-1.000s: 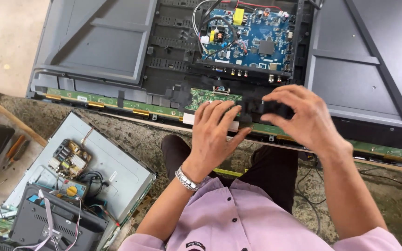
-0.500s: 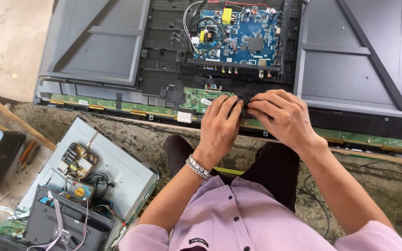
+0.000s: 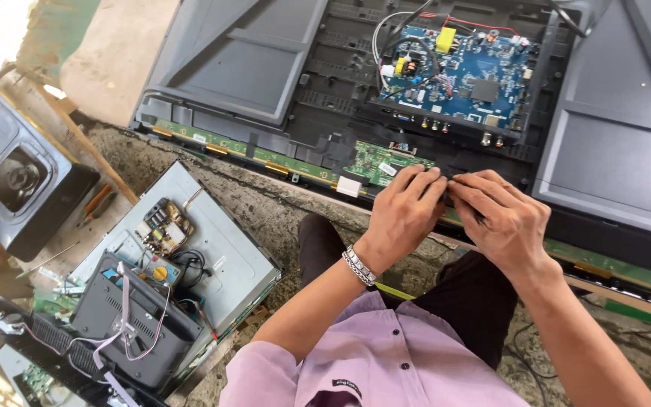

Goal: Disconnecting ribbon cables and removing circuit boards from the back of a television during a repair.

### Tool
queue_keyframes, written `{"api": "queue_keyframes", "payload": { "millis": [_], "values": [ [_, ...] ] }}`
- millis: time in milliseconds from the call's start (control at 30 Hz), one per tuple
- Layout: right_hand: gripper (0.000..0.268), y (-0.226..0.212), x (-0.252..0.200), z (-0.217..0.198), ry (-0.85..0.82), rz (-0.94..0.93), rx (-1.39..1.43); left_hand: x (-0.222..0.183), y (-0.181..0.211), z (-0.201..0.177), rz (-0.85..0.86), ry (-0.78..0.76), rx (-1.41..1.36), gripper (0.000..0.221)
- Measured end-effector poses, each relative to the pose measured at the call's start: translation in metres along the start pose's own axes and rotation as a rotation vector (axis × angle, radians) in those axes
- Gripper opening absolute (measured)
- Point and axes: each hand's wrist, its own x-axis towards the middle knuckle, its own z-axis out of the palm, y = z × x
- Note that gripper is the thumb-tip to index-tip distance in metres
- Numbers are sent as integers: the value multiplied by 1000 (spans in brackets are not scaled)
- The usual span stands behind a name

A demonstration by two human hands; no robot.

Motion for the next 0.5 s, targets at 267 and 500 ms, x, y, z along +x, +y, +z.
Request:
{"api": "queue_keyframes", "payload": {
  "millis": [267,500],
  "values": [
    [11,-10,16,-14,-49,-45,135,25,-96,-111,-125,-275,-233,35],
    [13,-12,13,-10,-52,-20,135,8,-134,-118,-142,-352,-187,39]
  ]
}}
